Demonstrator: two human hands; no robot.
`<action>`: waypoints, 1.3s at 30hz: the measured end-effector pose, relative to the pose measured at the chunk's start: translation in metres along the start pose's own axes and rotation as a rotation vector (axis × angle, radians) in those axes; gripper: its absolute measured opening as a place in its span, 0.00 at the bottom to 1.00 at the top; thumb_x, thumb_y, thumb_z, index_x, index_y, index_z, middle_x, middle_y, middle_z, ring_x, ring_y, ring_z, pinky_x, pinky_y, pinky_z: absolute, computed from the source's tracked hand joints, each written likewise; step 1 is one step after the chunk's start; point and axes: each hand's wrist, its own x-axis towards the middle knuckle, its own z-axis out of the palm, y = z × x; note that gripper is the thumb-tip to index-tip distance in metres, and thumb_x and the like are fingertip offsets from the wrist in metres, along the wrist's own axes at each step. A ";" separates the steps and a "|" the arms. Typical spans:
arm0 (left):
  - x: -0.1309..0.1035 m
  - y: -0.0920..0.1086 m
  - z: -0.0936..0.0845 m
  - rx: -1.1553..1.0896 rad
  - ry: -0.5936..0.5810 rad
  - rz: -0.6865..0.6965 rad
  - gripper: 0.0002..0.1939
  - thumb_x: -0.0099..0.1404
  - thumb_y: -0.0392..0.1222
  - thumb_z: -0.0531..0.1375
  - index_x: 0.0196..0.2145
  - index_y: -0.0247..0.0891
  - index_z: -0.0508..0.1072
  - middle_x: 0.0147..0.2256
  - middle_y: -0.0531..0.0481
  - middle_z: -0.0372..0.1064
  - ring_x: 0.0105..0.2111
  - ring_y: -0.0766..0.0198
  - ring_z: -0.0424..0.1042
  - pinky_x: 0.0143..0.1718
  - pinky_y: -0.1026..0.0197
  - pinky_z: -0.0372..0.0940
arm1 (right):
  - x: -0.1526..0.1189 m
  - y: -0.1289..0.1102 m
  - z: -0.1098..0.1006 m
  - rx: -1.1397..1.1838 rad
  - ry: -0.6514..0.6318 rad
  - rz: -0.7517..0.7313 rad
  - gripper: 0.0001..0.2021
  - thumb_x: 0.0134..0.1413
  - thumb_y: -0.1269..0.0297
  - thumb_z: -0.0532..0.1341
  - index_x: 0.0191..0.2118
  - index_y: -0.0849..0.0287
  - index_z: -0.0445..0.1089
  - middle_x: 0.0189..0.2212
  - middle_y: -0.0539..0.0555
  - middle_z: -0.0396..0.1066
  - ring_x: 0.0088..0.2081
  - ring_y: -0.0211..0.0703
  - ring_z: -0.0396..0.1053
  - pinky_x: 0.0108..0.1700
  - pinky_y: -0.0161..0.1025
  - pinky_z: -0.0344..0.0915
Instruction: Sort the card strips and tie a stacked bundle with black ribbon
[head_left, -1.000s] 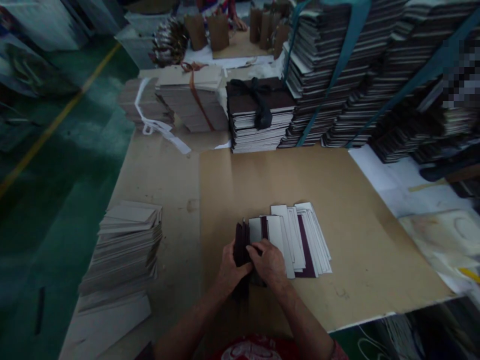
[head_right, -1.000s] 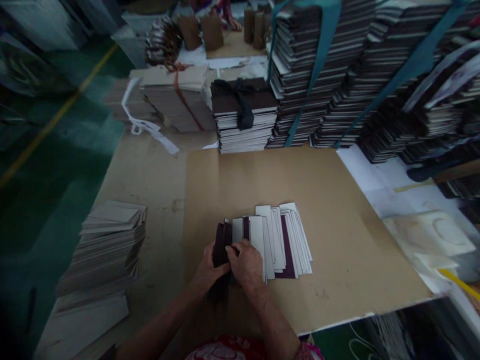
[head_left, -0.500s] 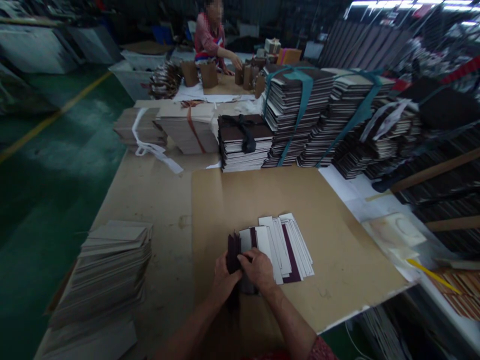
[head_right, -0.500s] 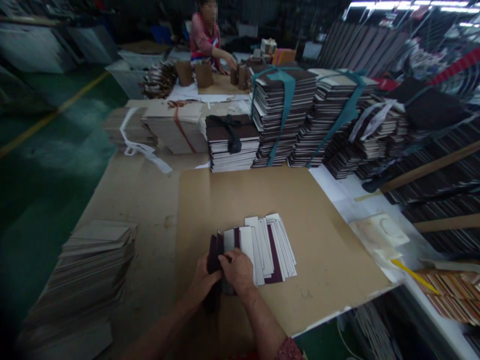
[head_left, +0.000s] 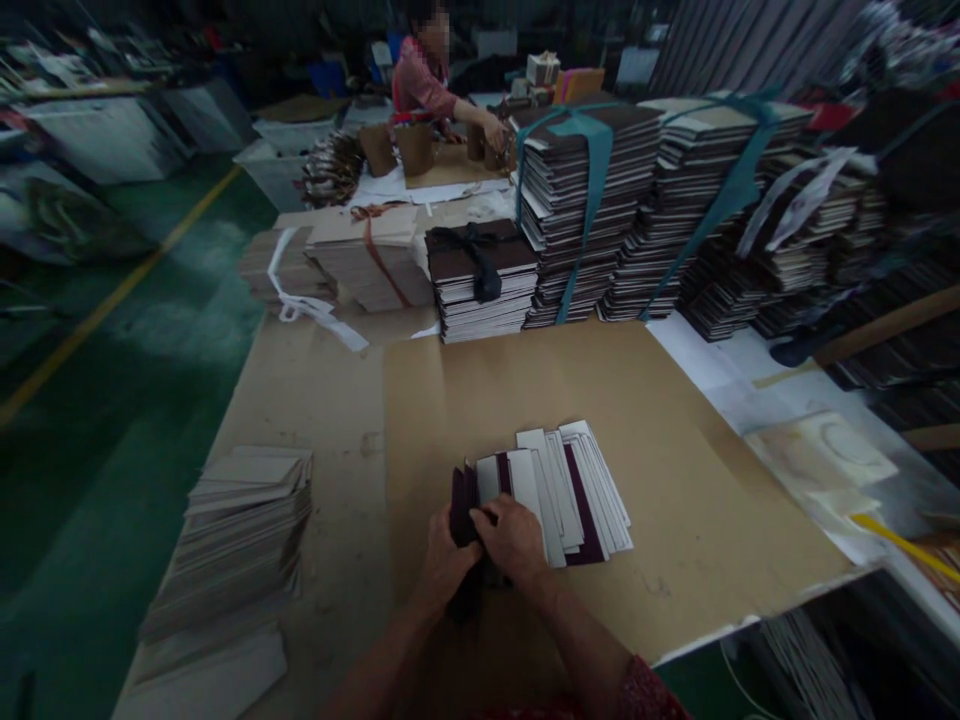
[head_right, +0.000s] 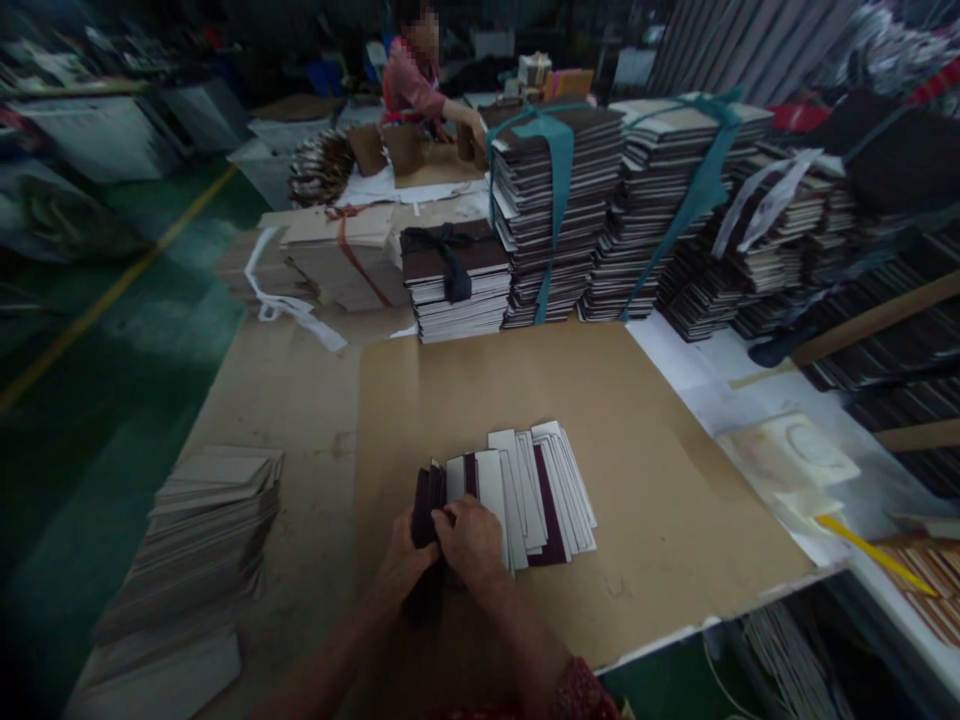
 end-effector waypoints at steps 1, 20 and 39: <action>0.000 0.001 0.001 0.008 0.006 0.001 0.43 0.43 0.48 0.64 0.57 0.31 0.61 0.51 0.37 0.59 0.54 0.45 0.62 0.58 0.45 0.60 | 0.000 0.000 -0.001 -0.001 -0.004 -0.005 0.12 0.64 0.56 0.59 0.37 0.53 0.79 0.37 0.52 0.75 0.38 0.42 0.74 0.39 0.35 0.63; -0.009 0.012 0.001 0.002 0.019 -0.016 0.39 0.46 0.45 0.64 0.57 0.35 0.62 0.52 0.40 0.62 0.54 0.47 0.64 0.55 0.48 0.63 | 0.003 0.005 -0.003 0.006 -0.037 -0.030 0.13 0.64 0.55 0.59 0.35 0.53 0.78 0.35 0.51 0.75 0.36 0.42 0.73 0.36 0.36 0.61; -0.013 0.012 0.001 -0.023 0.010 -0.008 0.38 0.48 0.44 0.64 0.57 0.36 0.60 0.54 0.41 0.59 0.56 0.48 0.61 0.59 0.48 0.58 | 0.003 0.007 -0.006 0.017 -0.050 -0.061 0.12 0.64 0.56 0.59 0.34 0.53 0.78 0.35 0.51 0.75 0.35 0.41 0.73 0.36 0.35 0.60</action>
